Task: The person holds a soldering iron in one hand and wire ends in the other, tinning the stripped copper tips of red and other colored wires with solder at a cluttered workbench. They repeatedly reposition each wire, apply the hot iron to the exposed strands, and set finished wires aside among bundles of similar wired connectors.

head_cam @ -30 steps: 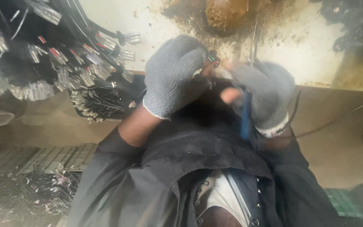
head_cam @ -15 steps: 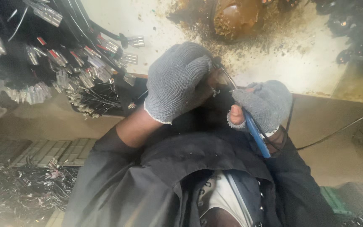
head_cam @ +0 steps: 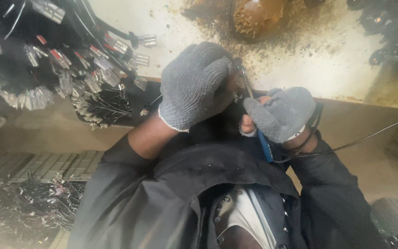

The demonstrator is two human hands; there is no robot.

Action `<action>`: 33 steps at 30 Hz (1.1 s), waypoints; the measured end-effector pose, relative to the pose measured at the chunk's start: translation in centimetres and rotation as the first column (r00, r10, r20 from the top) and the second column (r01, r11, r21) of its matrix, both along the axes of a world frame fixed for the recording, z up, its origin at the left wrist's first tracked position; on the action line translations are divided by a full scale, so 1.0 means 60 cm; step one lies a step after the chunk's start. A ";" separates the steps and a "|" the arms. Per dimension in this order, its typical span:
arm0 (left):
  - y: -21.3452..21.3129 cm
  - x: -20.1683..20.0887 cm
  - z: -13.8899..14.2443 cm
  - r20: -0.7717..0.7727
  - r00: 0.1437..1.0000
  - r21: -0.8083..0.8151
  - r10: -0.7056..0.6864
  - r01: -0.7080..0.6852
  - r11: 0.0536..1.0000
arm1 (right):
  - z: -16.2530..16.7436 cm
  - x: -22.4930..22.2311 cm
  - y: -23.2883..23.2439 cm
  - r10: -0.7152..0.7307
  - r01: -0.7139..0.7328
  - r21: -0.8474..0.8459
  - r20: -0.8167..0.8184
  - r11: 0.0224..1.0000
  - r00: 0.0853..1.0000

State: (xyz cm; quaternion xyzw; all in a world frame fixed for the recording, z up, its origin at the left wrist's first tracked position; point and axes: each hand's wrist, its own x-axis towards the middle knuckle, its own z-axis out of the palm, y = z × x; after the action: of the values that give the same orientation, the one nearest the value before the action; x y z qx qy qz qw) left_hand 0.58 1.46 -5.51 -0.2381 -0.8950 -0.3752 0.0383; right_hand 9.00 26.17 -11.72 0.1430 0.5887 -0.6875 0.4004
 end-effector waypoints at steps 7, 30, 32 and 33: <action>-0.002 0.006 -0.006 0.009 1.000 -0.046 0.028 -0.027 0.999 | -0.001 0.008 -0.002 -0.127 0.125 -0.145 -0.010 0.982 0.992; -0.001 0.005 -0.003 -0.017 1.000 -0.020 0.011 -0.011 1.000 | 0.033 -0.007 -0.007 0.061 0.059 0.159 -0.656 0.985 0.752; -0.002 0.005 -0.003 -0.024 1.000 -0.007 0.017 -0.017 1.000 | 0.054 -0.018 -0.021 -0.004 0.143 0.160 -0.655 0.977 0.756; -0.002 0.005 -0.003 -0.027 0.999 -0.003 0.021 -0.021 1.000 | 0.062 -0.023 -0.030 -0.079 0.209 0.136 -0.627 0.968 0.775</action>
State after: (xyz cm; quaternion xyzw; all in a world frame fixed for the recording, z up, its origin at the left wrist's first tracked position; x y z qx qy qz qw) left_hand 0.86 1.34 -5.72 -0.2337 -0.8975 -0.3701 0.0540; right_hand 7.62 24.37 -8.03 -0.0055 0.7397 -0.6629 0.1155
